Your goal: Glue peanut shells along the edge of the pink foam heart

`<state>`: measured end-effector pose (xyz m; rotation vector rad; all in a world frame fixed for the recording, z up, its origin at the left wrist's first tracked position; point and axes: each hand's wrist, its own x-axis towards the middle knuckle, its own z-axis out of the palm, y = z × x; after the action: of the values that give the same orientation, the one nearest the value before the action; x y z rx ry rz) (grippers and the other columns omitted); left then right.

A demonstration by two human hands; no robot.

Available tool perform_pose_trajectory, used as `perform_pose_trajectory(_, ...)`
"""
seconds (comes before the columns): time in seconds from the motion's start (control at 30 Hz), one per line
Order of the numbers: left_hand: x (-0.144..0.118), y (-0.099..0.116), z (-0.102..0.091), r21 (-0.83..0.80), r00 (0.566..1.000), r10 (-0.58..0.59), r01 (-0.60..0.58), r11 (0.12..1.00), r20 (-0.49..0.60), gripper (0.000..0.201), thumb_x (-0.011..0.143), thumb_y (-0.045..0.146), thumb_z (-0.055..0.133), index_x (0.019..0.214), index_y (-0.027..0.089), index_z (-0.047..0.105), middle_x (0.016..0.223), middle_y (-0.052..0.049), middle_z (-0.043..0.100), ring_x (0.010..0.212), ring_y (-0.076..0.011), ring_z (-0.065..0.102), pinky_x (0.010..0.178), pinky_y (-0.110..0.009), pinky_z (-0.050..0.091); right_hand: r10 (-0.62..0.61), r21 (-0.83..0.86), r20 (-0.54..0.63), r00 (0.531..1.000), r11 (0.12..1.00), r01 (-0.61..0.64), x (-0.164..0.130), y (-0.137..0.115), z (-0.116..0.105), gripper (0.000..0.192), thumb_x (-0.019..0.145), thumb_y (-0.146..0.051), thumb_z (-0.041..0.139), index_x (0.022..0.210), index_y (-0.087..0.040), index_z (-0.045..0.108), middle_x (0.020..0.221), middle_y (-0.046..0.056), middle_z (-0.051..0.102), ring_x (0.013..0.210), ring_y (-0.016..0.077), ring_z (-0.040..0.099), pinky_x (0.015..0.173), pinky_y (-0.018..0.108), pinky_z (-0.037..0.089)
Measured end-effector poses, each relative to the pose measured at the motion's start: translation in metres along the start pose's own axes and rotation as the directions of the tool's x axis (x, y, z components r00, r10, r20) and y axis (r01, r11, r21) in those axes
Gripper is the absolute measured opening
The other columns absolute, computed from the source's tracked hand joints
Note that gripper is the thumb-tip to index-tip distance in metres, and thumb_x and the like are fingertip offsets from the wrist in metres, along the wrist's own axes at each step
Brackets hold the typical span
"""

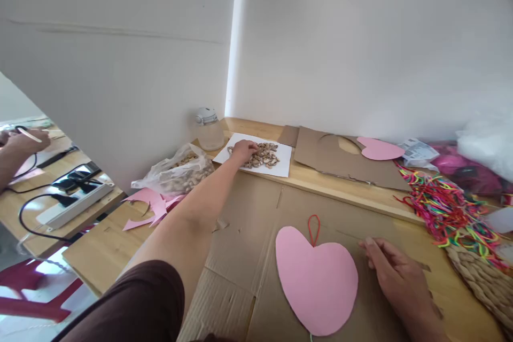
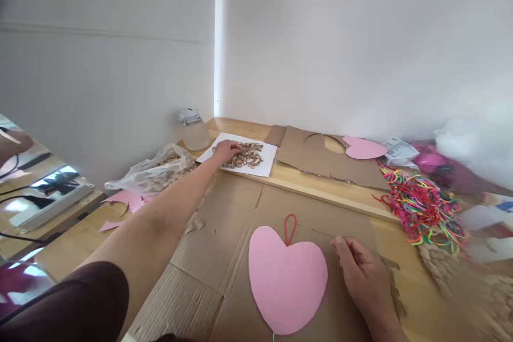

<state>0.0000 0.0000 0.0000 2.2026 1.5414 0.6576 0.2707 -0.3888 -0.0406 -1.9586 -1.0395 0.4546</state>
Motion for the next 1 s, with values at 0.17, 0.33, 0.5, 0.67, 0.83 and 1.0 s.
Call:
perform_pose_trajectory(0.17,0.006,-0.009,-0.006,-0.163,0.998,-0.039,0.031,0.986,-0.046,0.026,0.087,0.018,0.059,0.105,0.02,0.078,0.103,-0.006,0.079,0.09,-0.0183,0.071,0.086,-0.029,0.055,0.013,-0.037,-0.006,1.0,0.999,-0.014,0.001,-0.001,0.0,0.045,0.083,-0.063,0.051,0.079,-0.021,0.067,0.057,-0.002,0.052,0.057,0.0191,0.054,0.053,0.029,0.041)
perform_pose_trajectory(0.33,0.002,-0.009,-0.016,-0.249,1.0,-0.02,0.022,0.968,0.012,0.029,0.088,0.019,0.06,0.112,0.018,0.076,0.105,-0.007,0.079,0.089,-0.0157,0.072,0.082,-0.026,0.056,0.021,-0.04,-0.018,1.0,0.999,-0.022,-0.001,-0.007,0.0,0.046,0.081,-0.063,0.051,0.079,-0.02,0.069,0.056,-0.002,0.053,0.054,0.0188,0.053,0.052,0.029,0.041)
perform_pose_trajectory(0.5,-0.002,-0.007,-0.034,-0.142,0.996,-0.037,0.049,0.989,0.085,0.029,0.09,0.022,0.063,0.117,0.02,0.074,0.117,-0.006,0.076,0.106,-0.0175,0.07,0.095,-0.026,0.052,-0.001,-0.014,-0.024,1.0,1.0,0.0,-0.001,-0.008,-0.001,0.044,0.08,-0.061,0.053,0.075,-0.02,0.068,0.056,-0.001,0.054,0.056,0.0192,0.056,0.054,0.029,0.044)
perform_pose_trajectory(0.67,-0.006,-0.009,-0.047,0.081,0.975,-0.111,0.097,0.992,0.193,0.033,0.09,0.035,0.07,0.115,0.013,0.068,0.12,-0.011,0.069,0.112,-0.0249,0.066,0.102,-0.05,0.051,0.005,-0.007,-0.018,1.0,1.0,-0.005,0.0,-0.009,-0.001,0.041,0.08,-0.061,0.053,0.073,-0.021,0.065,0.054,-0.001,0.052,0.053,0.0185,0.053,0.048,0.028,0.041)
perform_pose_trajectory(0.83,-0.023,0.009,-0.043,0.128,0.988,-0.037,0.018,0.992,0.149,0.039,0.086,0.026,0.073,0.123,0.019,0.067,0.13,-0.009,0.068,0.119,-0.0231,0.063,0.105,-0.036,0.049,0.017,-0.06,-0.017,1.0,0.998,-0.018,0.002,0.0,-0.002,0.041,0.081,-0.06,0.055,0.075,-0.022,0.068,0.059,0.001,0.06,0.061,0.0212,0.061,0.054,0.029,0.046)
perform_pose_trajectory(1.0,-0.047,0.029,-0.073,0.164,1.0,-0.022,0.024,0.986,-0.013,0.034,0.096,0.035,0.054,0.123,0.02,0.07,0.107,-0.006,0.076,0.097,-0.0196,0.07,0.087,-0.027,0.052,0.063,-0.046,-0.03,0.998,0.997,-0.064,0.005,-0.006,-0.002,0.038,0.075,-0.056,0.057,0.075,-0.021,0.072,0.065,0.006,0.069,0.062,0.0243,0.064,0.059,0.032,0.051)
